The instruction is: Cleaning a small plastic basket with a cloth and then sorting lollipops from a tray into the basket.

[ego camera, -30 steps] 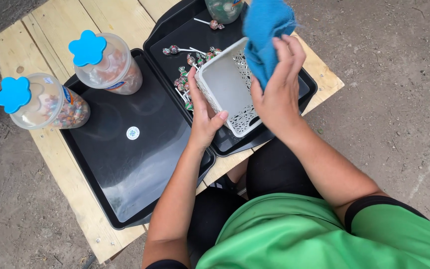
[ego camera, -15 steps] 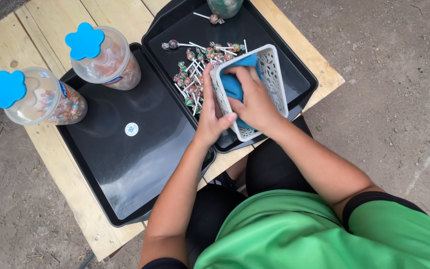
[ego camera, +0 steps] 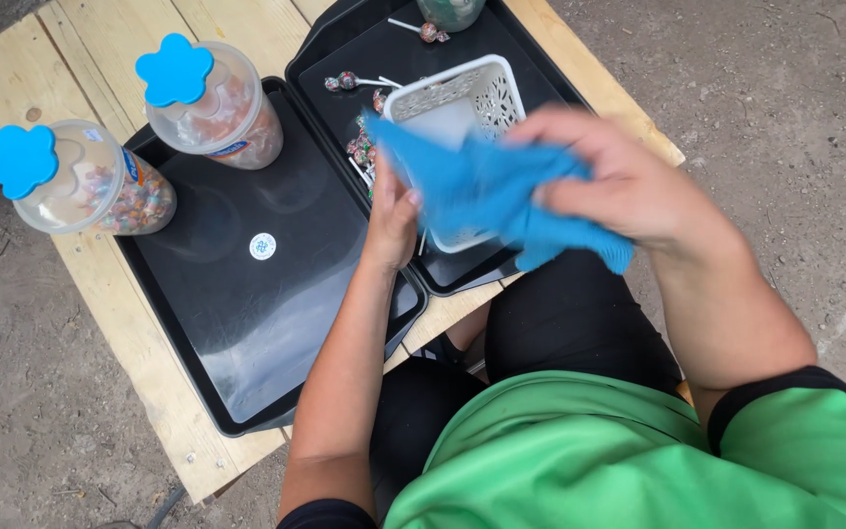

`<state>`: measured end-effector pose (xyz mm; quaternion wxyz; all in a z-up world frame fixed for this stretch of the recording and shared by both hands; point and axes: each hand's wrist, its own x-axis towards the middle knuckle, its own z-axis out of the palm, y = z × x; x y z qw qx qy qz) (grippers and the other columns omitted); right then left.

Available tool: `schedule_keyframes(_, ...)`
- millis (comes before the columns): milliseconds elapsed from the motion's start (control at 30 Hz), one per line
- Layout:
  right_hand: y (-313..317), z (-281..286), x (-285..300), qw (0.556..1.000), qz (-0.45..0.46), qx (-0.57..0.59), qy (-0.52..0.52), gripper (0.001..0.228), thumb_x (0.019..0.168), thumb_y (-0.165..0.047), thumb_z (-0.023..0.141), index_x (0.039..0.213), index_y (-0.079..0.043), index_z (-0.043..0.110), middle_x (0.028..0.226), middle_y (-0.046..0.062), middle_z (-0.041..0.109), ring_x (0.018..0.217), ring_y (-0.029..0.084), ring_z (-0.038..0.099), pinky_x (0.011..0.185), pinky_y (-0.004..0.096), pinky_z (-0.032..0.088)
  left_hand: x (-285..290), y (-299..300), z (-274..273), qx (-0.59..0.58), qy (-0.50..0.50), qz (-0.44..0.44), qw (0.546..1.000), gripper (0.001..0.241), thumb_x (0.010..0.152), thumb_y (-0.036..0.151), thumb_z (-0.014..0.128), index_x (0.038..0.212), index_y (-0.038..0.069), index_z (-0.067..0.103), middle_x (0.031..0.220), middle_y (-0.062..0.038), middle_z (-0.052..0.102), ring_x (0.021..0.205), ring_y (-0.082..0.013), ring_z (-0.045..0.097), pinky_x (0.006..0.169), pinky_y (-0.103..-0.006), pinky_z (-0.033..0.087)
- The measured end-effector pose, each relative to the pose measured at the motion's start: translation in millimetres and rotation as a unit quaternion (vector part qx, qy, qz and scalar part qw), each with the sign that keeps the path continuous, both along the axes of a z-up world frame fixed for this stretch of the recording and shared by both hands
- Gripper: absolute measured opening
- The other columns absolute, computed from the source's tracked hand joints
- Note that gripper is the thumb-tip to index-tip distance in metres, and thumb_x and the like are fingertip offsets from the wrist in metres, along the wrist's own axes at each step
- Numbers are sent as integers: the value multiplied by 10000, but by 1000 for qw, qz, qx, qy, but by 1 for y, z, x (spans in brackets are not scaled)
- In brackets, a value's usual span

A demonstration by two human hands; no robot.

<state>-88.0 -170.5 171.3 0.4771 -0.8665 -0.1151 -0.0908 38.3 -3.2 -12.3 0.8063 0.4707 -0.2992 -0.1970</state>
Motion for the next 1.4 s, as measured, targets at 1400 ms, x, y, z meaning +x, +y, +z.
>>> schedule_keyframes(1400,-19,25,-40,988,72,-36,135,436,692,90,387,887,-56,748,937,169,738,896,384,700,776,497,525,0,7,13,-2,-34,58,998,1128,721,561,767,1506,240,24,1400,-210,397,1201,-397,528,965,-512,533)
